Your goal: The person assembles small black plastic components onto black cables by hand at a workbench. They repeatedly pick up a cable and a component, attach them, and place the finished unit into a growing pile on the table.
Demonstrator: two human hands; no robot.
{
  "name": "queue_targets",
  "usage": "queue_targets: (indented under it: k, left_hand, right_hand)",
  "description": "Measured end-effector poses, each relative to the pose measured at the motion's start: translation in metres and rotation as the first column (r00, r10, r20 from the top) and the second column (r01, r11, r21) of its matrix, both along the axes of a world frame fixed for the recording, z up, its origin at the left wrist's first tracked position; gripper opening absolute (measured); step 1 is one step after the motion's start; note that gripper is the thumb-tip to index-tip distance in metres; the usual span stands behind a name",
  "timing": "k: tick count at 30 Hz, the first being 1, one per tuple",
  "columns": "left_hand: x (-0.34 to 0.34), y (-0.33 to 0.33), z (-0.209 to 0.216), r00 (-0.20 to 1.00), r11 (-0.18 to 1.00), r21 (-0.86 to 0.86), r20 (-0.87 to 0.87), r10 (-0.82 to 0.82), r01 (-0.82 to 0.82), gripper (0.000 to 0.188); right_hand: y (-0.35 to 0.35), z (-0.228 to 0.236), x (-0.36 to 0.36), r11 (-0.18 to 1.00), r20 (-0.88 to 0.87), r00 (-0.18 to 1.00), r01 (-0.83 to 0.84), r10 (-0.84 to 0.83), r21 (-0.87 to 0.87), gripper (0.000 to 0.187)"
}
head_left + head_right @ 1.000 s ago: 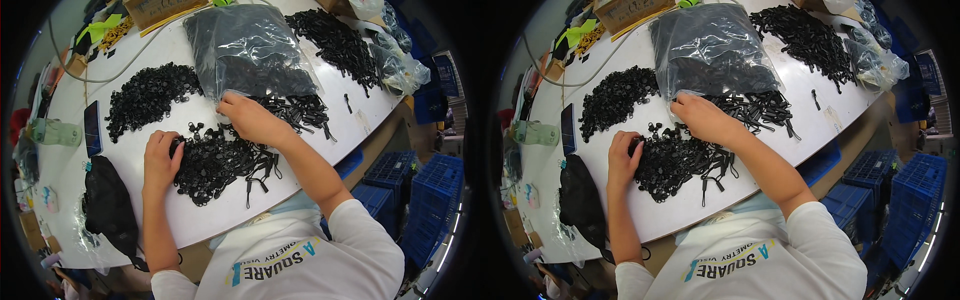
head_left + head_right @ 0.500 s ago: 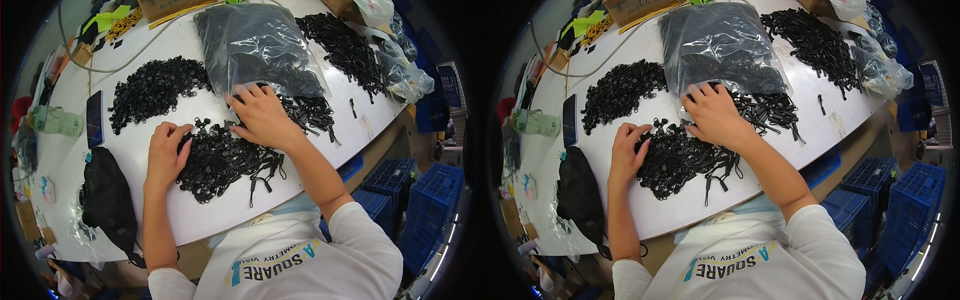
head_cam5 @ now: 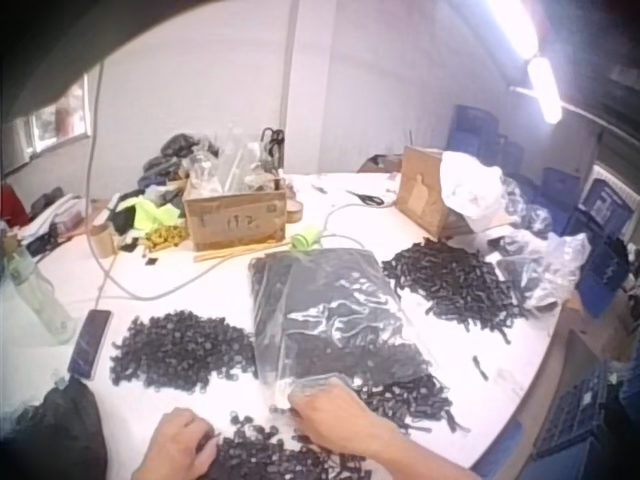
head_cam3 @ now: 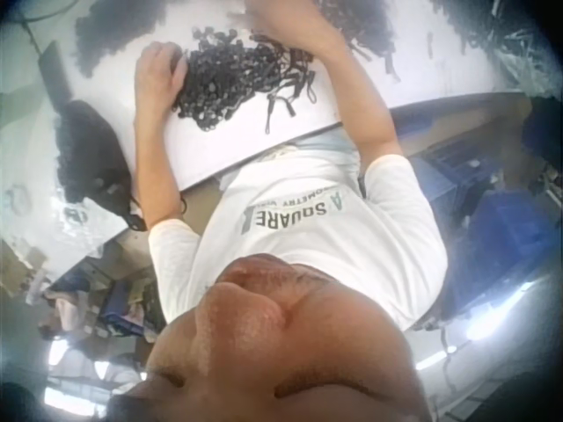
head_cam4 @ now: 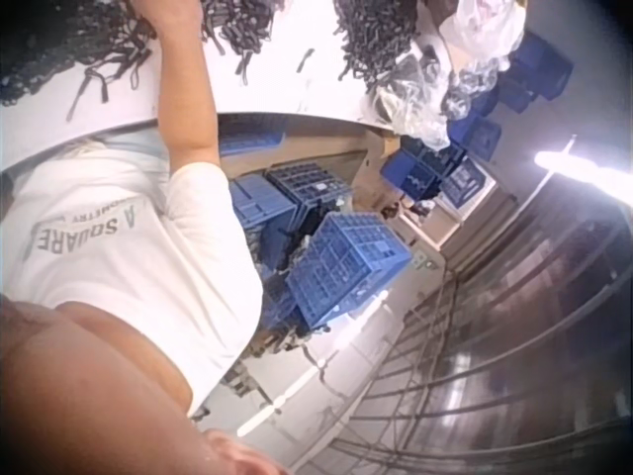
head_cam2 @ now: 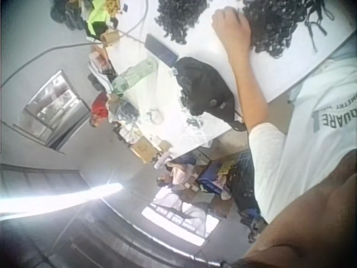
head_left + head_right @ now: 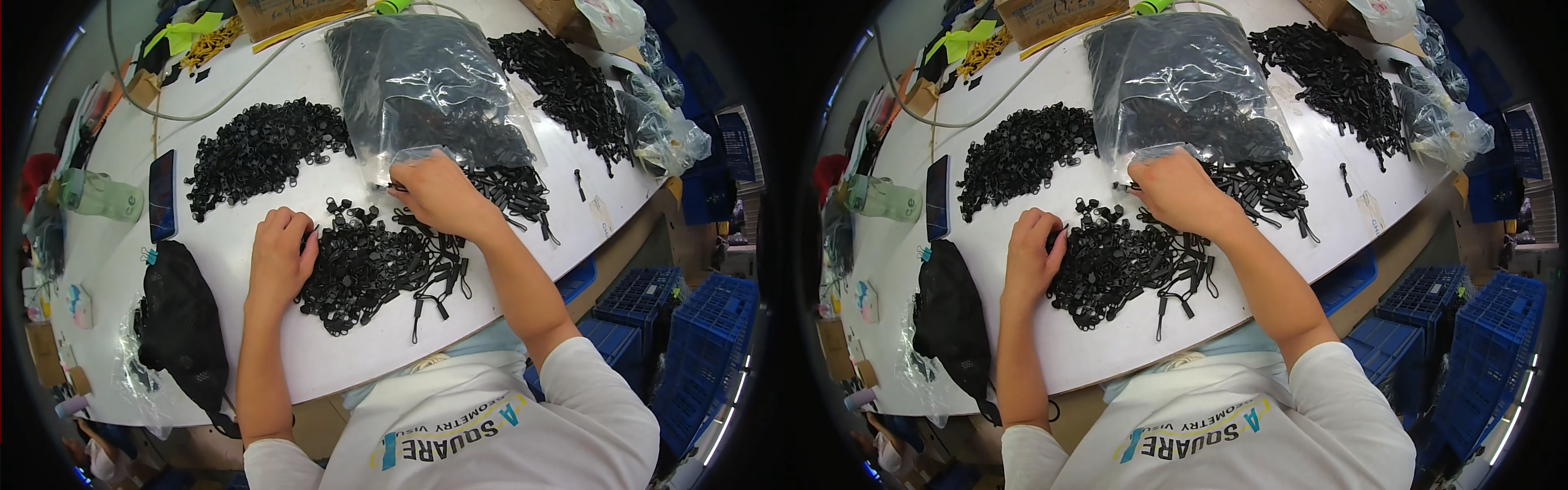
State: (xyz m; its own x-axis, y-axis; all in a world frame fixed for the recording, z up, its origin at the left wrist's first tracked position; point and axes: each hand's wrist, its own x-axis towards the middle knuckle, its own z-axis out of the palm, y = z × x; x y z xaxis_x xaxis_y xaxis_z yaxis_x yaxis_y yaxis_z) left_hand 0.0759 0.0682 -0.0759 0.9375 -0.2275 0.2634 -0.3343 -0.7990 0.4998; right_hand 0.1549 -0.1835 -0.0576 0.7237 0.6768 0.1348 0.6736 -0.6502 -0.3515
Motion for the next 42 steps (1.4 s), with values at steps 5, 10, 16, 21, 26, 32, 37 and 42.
queue_targets:
  k: [5,10,16,21,26,32,37,42]
  left_hand:
    - [0.001,-0.004,0.004,0.988,0.992,-0.126,0.149,0.042,-0.023,0.011]
    - [-0.001,-0.004,0.006,0.999,0.918,-0.394,0.023,0.046,-0.033,0.009]
    - [-0.007,-0.002,0.008,0.978,0.825,-0.549,-0.209,0.014,-0.129,0.007]
    - [-0.006,0.005,0.002,0.950,0.680,-0.717,-0.297,-0.098,-0.154,0.009]
    - [-0.005,0.003,0.001,0.945,0.606,-0.785,-0.283,-0.166,-0.128,0.010]
    - [-0.007,-0.002,0.003,0.927,0.617,-0.766,-0.342,-0.152,-0.182,0.008]
    - [-0.006,-0.005,0.005,0.936,0.636,-0.756,-0.318,-0.149,-0.156,0.007]
    - [-0.009,-0.012,0.007,0.920,0.567,-0.798,-0.354,-0.169,-0.203,0.007]
  right_hand:
    - [-0.005,0.011,0.000,0.974,-0.011,1.000,0.011,-0.009,0.226,0.016]
    - [-0.005,0.016,-0.003,0.846,-0.382,0.924,0.215,-0.015,0.488,0.021]
    - [-0.009,0.019,-0.001,0.558,-0.515,0.815,0.306,0.264,0.771,0.019]
    - [-0.009,0.021,-0.003,0.586,-0.590,0.761,0.357,0.269,0.727,0.015]
    - [-0.003,0.025,-0.009,0.702,-0.595,0.790,0.339,0.149,0.627,0.015]
    - [0.011,0.029,-0.023,0.877,-0.530,0.842,0.176,0.101,0.447,0.028]
    - [0.021,0.022,-0.028,0.914,-0.383,0.917,0.056,0.112,0.402,0.024]
    - [0.028,0.015,-0.035,0.883,-0.175,0.974,-0.049,0.147,0.467,0.014]
